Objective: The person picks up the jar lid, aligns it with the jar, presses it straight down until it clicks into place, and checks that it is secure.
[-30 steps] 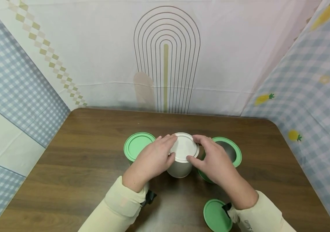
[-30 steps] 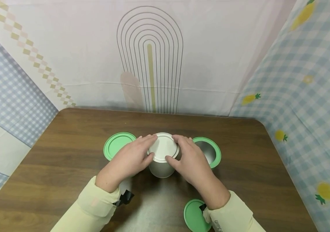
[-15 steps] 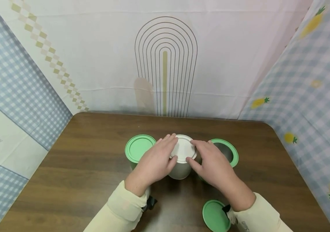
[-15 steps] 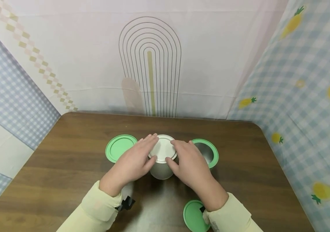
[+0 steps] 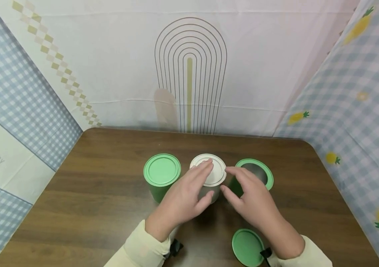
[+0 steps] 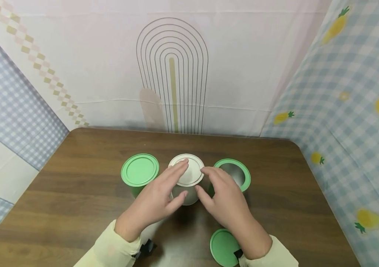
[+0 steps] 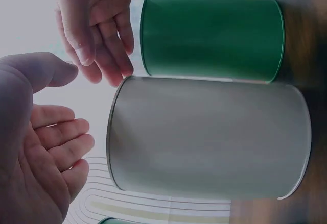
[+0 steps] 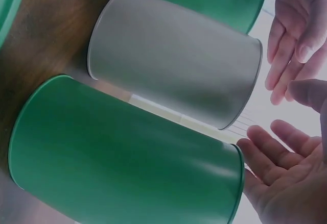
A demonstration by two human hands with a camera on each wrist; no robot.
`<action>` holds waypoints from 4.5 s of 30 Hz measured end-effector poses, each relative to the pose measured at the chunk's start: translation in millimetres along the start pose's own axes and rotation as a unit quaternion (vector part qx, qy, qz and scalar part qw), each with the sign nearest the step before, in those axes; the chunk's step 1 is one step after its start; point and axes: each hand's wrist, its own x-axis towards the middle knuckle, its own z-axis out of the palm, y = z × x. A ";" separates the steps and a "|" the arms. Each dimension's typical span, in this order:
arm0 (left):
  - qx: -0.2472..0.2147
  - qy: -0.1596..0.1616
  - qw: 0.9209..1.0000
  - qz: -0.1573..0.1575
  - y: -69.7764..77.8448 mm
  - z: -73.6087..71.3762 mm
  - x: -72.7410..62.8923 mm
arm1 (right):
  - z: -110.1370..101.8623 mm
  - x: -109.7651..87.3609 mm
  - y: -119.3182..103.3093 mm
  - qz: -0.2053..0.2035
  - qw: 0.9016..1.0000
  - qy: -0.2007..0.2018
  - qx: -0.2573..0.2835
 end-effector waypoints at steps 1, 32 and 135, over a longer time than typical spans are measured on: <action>0.001 0.003 1.000 0.004 0.7 0.8 -0.9 | -0.4 -1.8 -0.7 0.000 1.000 0.002 0.002; 0.011 -0.056 0.996 0.063 33.9 26.8 -31.8 | -15.5 -54.5 0.3 -0.009 0.995 0.073 0.062; 0.017 -0.264 0.963 0.041 37.9 98.2 -65.5 | -2.7 -140.3 63.1 0.039 0.954 -0.293 -0.043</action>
